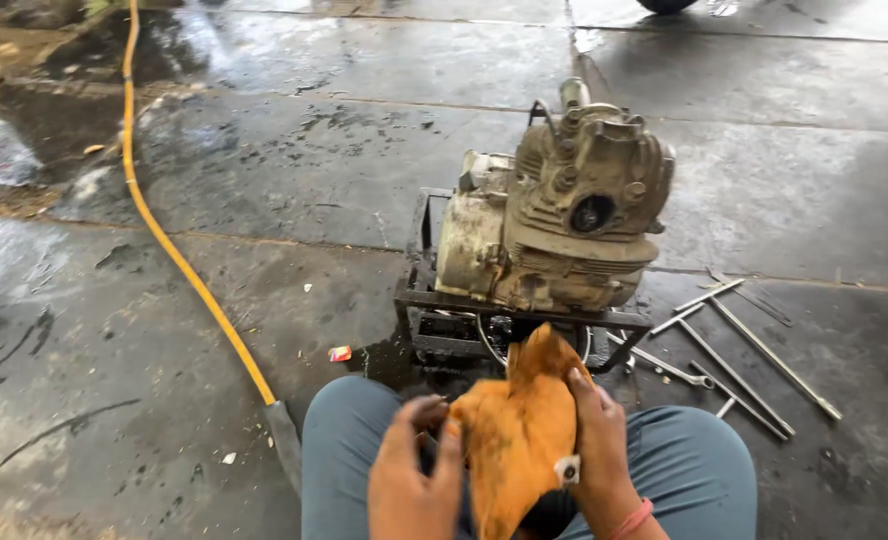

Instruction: The person sits on the floor in front of a motorcycle engine on a stand, wipes a small metal engine cover with an orange cloth, fits the cover onto the engine, and uses wrenches to tighten bolts on the engine case.

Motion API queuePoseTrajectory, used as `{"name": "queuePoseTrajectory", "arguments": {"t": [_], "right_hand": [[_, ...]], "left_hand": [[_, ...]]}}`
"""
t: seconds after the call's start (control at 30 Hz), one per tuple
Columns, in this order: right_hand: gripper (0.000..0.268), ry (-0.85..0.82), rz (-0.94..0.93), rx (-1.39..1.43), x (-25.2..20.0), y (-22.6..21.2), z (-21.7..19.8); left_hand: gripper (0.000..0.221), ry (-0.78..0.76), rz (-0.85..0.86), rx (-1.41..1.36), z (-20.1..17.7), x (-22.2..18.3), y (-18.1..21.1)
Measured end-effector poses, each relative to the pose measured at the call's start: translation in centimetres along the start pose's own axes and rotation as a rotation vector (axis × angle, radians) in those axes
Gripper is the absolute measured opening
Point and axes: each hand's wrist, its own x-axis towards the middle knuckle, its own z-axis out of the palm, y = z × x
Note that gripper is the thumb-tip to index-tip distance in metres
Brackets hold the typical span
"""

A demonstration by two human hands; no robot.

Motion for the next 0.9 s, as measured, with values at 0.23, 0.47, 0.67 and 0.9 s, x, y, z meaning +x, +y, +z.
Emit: {"name": "queuePoseTrajectory", "arguments": {"t": [0.23, 0.47, 0.67, 0.9], "right_hand": [[0.05, -0.453, 0.468, 0.984, -3.1, -4.7, 1.7], [0.056, -0.29, -0.009, 0.338, -1.4, 6.3, 1.5], [0.029, -0.078, 0.258, 0.433, -0.1, 5.8, 2.3], [0.053, -0.192, 0.531, 0.628, -2.3, -1.7, 2.4]], "left_hand": [[0.058, -0.154, 0.5, 0.41, 4.7, 2.2, -1.4], [0.047, -0.42, 0.118, -0.16, 5.1, 4.0, -1.5], [0.03, -0.155, 0.115, 0.0, 7.7, 4.6, -5.3], [0.025, -0.04, 0.006, -0.169, 6.9, 6.5, -4.2]]}}
